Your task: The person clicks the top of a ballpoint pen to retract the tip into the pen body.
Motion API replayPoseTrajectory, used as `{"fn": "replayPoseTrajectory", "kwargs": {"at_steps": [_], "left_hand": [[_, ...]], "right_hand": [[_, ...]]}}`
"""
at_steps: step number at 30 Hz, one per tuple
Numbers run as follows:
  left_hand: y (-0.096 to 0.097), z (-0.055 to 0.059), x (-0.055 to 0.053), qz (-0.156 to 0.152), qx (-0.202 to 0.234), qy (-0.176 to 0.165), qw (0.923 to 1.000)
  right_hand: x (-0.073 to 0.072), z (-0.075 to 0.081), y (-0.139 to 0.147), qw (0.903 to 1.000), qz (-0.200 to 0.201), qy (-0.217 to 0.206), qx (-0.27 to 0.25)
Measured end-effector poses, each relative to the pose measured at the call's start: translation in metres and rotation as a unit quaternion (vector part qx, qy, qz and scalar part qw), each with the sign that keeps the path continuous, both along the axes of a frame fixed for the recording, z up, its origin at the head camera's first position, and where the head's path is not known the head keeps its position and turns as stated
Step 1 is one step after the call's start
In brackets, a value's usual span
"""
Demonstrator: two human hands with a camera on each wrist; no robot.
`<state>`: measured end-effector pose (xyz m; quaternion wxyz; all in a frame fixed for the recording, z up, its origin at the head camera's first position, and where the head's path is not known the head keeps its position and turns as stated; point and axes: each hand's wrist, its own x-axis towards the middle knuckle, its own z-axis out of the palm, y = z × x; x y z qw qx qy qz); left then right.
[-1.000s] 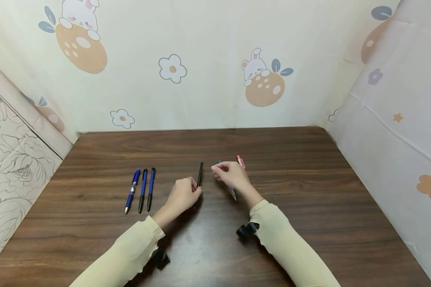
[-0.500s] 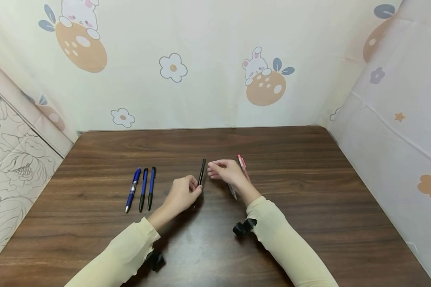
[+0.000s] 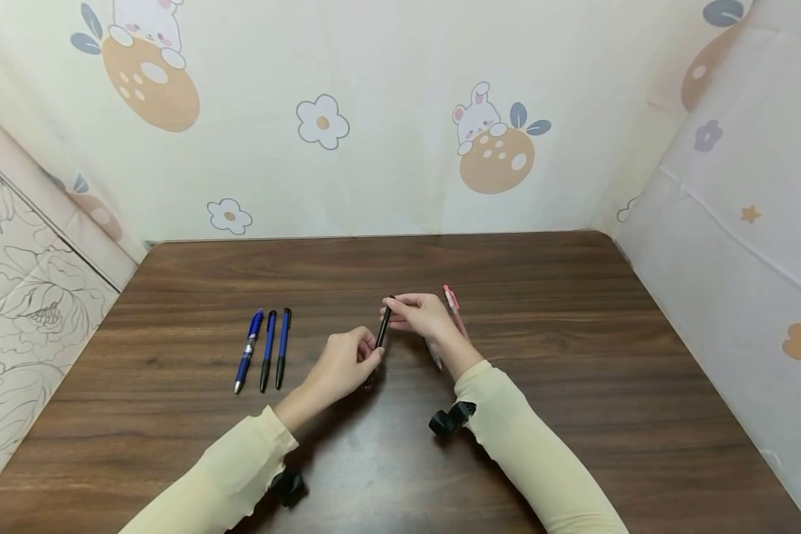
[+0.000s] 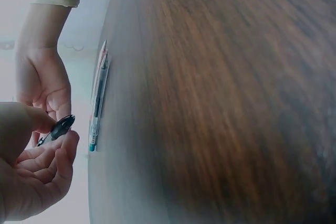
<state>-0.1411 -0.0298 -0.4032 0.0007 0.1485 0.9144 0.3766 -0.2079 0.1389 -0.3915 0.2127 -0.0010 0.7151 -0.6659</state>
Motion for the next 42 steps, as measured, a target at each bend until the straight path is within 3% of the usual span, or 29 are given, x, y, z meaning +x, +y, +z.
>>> {"fn": "replayPoseTrajectory", "kwargs": {"at_steps": [18,26,29,33,38,42], "left_hand": [[-0.004,-0.002,0.000,-0.027,0.071,-0.013,0.9971],[-0.010,-0.003,0.000,-0.040,0.101,-0.056,0.9925],[-0.012,-0.005,-0.001,-0.052,0.138,-0.095,0.9845],[-0.015,-0.009,-0.004,-0.066,0.192,-0.151,0.9673],[-0.019,-0.011,-0.008,-0.085,0.223,-0.179,0.9545],[-0.020,-0.010,-0.009,-0.089,0.230,-0.192,0.9497]], "right_hand": [[0.004,0.011,0.004,0.9971,0.016,-0.026,-0.070],[0.004,0.012,0.004,0.9906,0.019,-0.052,-0.125],[0.004,0.010,0.004,0.9860,0.027,-0.068,-0.150],[0.005,0.010,0.004,0.9809,0.033,-0.082,-0.173],[0.005,0.011,0.005,0.9782,0.031,-0.087,-0.186],[0.005,0.012,0.005,0.9778,0.029,-0.088,-0.188]]}}
